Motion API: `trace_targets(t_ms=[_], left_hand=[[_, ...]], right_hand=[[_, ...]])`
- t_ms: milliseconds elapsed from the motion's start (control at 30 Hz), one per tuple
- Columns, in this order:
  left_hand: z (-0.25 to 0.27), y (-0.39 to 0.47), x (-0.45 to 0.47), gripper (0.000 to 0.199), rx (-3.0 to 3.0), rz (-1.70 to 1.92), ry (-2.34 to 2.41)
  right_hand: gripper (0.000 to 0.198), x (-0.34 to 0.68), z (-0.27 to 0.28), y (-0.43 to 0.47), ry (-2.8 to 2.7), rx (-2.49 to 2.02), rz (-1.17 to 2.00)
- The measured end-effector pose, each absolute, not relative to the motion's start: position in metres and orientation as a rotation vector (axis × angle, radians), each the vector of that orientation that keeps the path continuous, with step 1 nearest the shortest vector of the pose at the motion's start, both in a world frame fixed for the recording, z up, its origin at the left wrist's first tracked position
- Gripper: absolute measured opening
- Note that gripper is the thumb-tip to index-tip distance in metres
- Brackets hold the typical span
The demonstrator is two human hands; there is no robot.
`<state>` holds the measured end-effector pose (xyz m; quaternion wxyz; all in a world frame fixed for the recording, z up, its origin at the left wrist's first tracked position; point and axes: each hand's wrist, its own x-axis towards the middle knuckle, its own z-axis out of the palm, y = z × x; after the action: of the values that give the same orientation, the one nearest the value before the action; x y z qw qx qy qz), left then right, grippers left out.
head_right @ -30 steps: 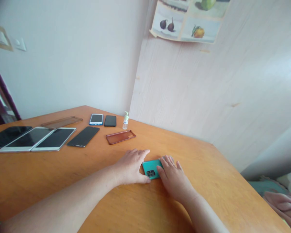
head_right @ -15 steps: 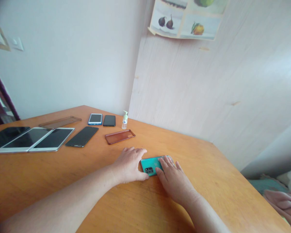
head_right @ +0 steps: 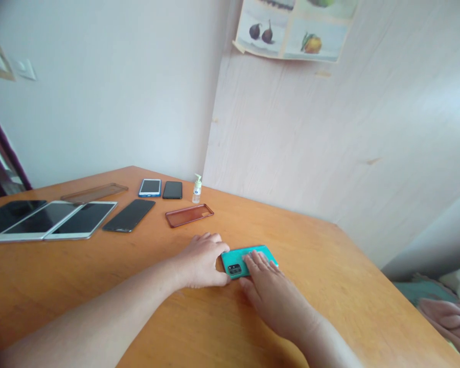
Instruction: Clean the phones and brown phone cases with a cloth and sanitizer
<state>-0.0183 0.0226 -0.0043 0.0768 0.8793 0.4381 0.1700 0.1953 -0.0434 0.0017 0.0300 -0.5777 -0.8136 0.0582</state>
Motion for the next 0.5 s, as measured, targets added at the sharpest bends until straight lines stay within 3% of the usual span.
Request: trace_targets(t_ms=[133,333,500], left_hand=[[-0.003,0.021,-0.019,0.041,2.617,0.501,1.319],[0.0,0.021,-0.019,0.045,2.62,0.452,1.317],[0.0,0.02,-0.019,0.041,2.624,0.47,1.318]], right_hand=[[0.061,0.182,0.012,-0.056,-2.584,-1.623,0.422],[0.06,0.208,0.007,-0.036,-2.389,-1.957,0.188],[0.059,0.182,0.012,-0.055,-2.533,-1.741,0.328]])
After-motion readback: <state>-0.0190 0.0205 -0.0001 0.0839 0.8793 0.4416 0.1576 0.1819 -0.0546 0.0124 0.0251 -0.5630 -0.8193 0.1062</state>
